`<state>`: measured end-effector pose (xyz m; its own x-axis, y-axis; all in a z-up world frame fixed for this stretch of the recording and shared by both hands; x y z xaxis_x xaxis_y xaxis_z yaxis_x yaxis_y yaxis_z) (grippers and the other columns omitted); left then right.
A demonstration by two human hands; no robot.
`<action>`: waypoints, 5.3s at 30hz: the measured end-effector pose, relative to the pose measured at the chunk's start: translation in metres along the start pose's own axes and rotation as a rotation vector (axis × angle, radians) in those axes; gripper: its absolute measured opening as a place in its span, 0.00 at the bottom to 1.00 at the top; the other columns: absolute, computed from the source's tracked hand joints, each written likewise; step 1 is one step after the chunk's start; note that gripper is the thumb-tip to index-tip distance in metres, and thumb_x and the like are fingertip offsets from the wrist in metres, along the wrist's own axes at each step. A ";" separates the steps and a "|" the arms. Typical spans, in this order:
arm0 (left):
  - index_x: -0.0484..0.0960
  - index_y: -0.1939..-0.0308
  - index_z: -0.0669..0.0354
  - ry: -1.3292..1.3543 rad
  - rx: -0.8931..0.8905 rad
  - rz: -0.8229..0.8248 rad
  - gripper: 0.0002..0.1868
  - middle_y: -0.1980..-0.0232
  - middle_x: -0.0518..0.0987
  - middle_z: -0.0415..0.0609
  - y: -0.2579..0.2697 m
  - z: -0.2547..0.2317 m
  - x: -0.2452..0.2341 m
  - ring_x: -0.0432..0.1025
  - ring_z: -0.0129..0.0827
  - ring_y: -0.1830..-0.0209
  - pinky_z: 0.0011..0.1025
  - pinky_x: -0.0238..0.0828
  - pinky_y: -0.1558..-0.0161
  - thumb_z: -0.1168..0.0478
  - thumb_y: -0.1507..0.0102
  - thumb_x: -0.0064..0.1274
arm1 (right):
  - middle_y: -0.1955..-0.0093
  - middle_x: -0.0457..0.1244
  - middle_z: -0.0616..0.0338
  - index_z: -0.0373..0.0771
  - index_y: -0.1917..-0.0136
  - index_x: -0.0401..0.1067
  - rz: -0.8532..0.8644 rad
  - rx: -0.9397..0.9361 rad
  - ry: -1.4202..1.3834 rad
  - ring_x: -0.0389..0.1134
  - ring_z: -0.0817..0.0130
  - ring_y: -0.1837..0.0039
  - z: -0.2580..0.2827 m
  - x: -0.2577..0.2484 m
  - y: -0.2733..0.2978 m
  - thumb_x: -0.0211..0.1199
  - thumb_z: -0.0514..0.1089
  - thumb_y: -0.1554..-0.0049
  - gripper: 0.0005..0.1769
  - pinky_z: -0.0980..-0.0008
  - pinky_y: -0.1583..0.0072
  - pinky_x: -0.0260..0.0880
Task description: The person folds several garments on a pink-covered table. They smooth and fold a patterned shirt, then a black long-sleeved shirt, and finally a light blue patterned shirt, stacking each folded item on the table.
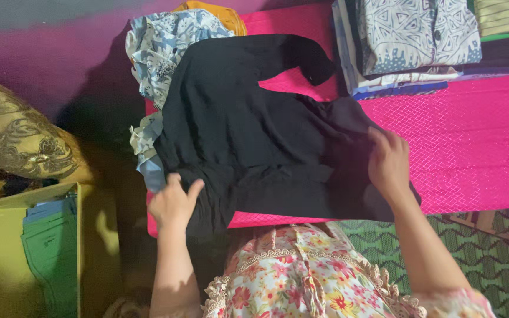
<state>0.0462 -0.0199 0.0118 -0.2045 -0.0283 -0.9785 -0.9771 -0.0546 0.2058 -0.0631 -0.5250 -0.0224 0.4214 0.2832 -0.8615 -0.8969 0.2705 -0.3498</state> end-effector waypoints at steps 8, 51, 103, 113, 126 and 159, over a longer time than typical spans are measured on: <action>0.70 0.29 0.50 0.064 0.360 -0.357 0.40 0.26 0.67 0.59 -0.060 -0.080 0.004 0.58 0.59 0.25 0.58 0.59 0.35 0.42 0.42 0.63 | 0.35 0.63 0.42 0.46 0.41 0.77 0.047 0.266 0.177 0.61 0.33 0.33 -0.046 0.111 -0.090 0.83 0.58 0.59 0.35 0.33 0.40 0.64; 0.83 0.46 0.46 0.350 0.477 -0.445 0.15 0.38 0.81 0.46 -0.014 -0.029 -0.001 0.73 0.47 0.36 0.47 0.68 0.36 0.50 0.35 0.58 | 0.30 0.60 0.50 0.50 0.32 0.72 0.084 -0.201 0.090 0.56 0.42 0.27 -0.027 -0.021 0.027 0.73 0.57 0.50 0.34 0.42 0.29 0.57; 0.24 0.17 0.48 1.109 0.903 0.015 0.61 0.15 0.48 0.60 -0.073 -0.042 -0.048 0.51 0.52 0.17 0.44 0.59 0.30 0.69 0.41 0.52 | 0.51 0.71 0.51 0.34 0.34 0.70 0.937 0.191 -1.552 0.72 0.63 0.56 0.296 0.073 -0.053 0.54 0.56 0.34 0.25 0.63 0.51 0.75; 0.69 0.29 0.46 0.309 0.429 -0.029 0.40 0.45 0.84 0.57 -0.100 -0.016 0.019 0.78 0.53 0.43 0.45 0.75 0.42 0.45 0.42 0.66 | 0.49 0.71 0.50 0.33 0.35 0.71 0.941 0.038 -1.217 0.71 0.63 0.61 0.276 -0.013 -0.126 0.57 0.55 0.36 0.25 0.65 0.55 0.74; 0.82 0.57 0.54 0.595 0.632 -0.201 0.16 0.56 0.84 0.51 -0.048 0.041 -0.058 0.80 0.45 0.53 0.40 0.76 0.51 0.69 0.48 0.63 | 0.56 0.68 0.50 0.30 0.42 0.74 0.764 0.286 -1.151 0.72 0.61 0.59 0.168 -0.035 -0.144 0.63 0.52 0.35 0.21 0.64 0.57 0.72; 0.80 0.46 0.45 0.109 0.432 -0.045 0.29 0.44 0.80 0.50 -0.060 0.039 -0.005 0.70 0.47 0.39 0.48 0.61 0.36 0.62 0.53 0.62 | 0.50 0.72 0.51 0.36 0.29 0.69 0.703 0.402 -0.501 0.72 0.68 0.49 -0.081 0.024 0.029 0.72 0.47 0.49 0.36 0.66 0.46 0.72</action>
<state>0.1033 0.0224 0.0036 -0.1766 -0.1417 -0.9740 -0.9248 0.3628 0.1149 -0.0895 -0.5850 -0.0834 -0.1050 0.8379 -0.5357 -0.8929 0.1577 0.4217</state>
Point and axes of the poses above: each hand's wrist, its own y-axis away from the middle knuckle, its own x-axis out of the palm, z = x × y, the point moved 6 cm from there along -y, towards the middle knuckle
